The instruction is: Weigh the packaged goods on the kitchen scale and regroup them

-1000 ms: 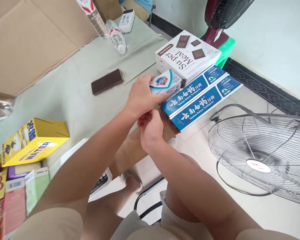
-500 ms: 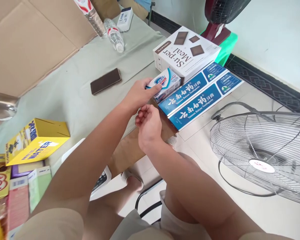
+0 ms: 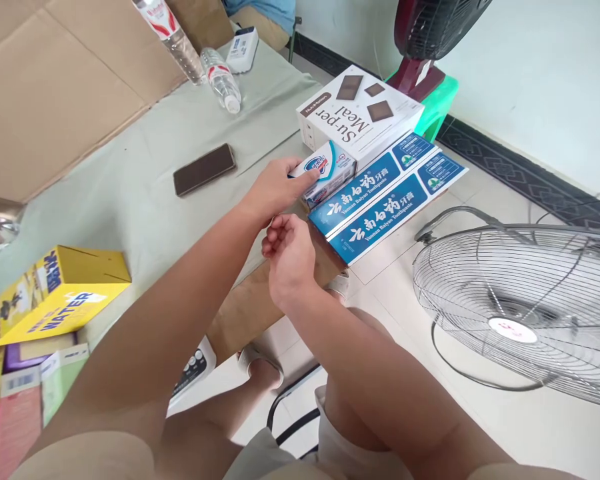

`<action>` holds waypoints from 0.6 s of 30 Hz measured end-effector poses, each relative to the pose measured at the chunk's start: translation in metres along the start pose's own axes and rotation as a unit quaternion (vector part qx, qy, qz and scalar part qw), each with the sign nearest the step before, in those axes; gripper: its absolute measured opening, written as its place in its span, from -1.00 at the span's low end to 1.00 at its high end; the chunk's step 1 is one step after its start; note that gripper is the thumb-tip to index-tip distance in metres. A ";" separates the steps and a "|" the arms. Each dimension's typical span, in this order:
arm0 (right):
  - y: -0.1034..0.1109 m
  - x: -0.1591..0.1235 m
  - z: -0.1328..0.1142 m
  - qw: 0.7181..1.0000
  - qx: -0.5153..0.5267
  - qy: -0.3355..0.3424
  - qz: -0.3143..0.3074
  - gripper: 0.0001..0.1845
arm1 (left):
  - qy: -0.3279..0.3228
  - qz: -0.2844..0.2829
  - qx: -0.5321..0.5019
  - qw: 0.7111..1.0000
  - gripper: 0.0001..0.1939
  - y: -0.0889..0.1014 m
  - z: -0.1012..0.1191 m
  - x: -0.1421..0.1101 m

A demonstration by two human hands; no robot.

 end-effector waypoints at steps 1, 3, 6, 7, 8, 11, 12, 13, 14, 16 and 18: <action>0.000 0.000 0.000 1.000 0.002 -0.003 0.000 -0.77 | 0.000 -0.005 0.000 1.000 -0.79 -0.001 0.000 0.002; -0.001 0.000 -0.002 1.000 0.005 -0.007 -0.001 -0.76 | 0.010 0.002 -0.011 1.000 -0.76 -0.001 -0.002 0.006; -0.001 -0.001 -0.005 1.000 0.011 -0.007 0.005 -0.76 | 0.005 0.093 -0.070 0.993 -0.80 0.013 -0.012 0.003; -0.001 -0.002 -0.006 1.000 0.014 -0.008 0.008 -0.75 | -0.011 0.139 -0.104 0.985 -0.83 0.022 -0.018 -0.005; -0.001 -0.002 -0.007 1.000 0.018 -0.009 0.010 -0.75 | -0.040 0.180 -0.139 0.973 -0.84 0.033 -0.025 -0.017; -0.002 -0.004 -0.008 1.000 0.021 -0.015 0.012 -0.73 | -0.134 0.249 -0.195 0.939 -0.84 0.072 -0.052 -0.079; -0.003 -0.005 -0.007 1.000 0.018 -0.018 0.012 -0.71 | -0.162 0.271 -0.190 0.930 -0.85 0.086 -0.062 -0.106; -0.004 -0.007 -0.005 1.000 0.013 -0.020 0.012 -0.69 | -0.161 0.293 -0.184 0.924 -0.86 0.098 -0.074 -0.134; -0.006 -0.008 -0.002 1.000 0.004 -0.020 0.011 -0.67 | -0.143 0.326 -0.179 0.917 -0.87 0.110 -0.086 -0.162; -0.010 -0.012 0.008 1.000 -0.022 -0.017 0.006 -0.64 | -0.099 0.387 -0.175 0.900 -0.85 0.128 -0.108 -0.212; -0.017 -0.017 0.021 0.998 -0.057 -0.005 -0.006 -0.65 | -0.075 0.447 -0.182 0.872 -0.81 0.142 -0.128 -0.249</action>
Point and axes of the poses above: each hand's wrist, its own x-axis towards the middle knuckle, its own y-axis out of the back of the hand, z = x × y, the point moved 2 cm from there along x, towards the middle knuckle, and after that the axes turned 11 degrees about -x, right-handed, at the moved point
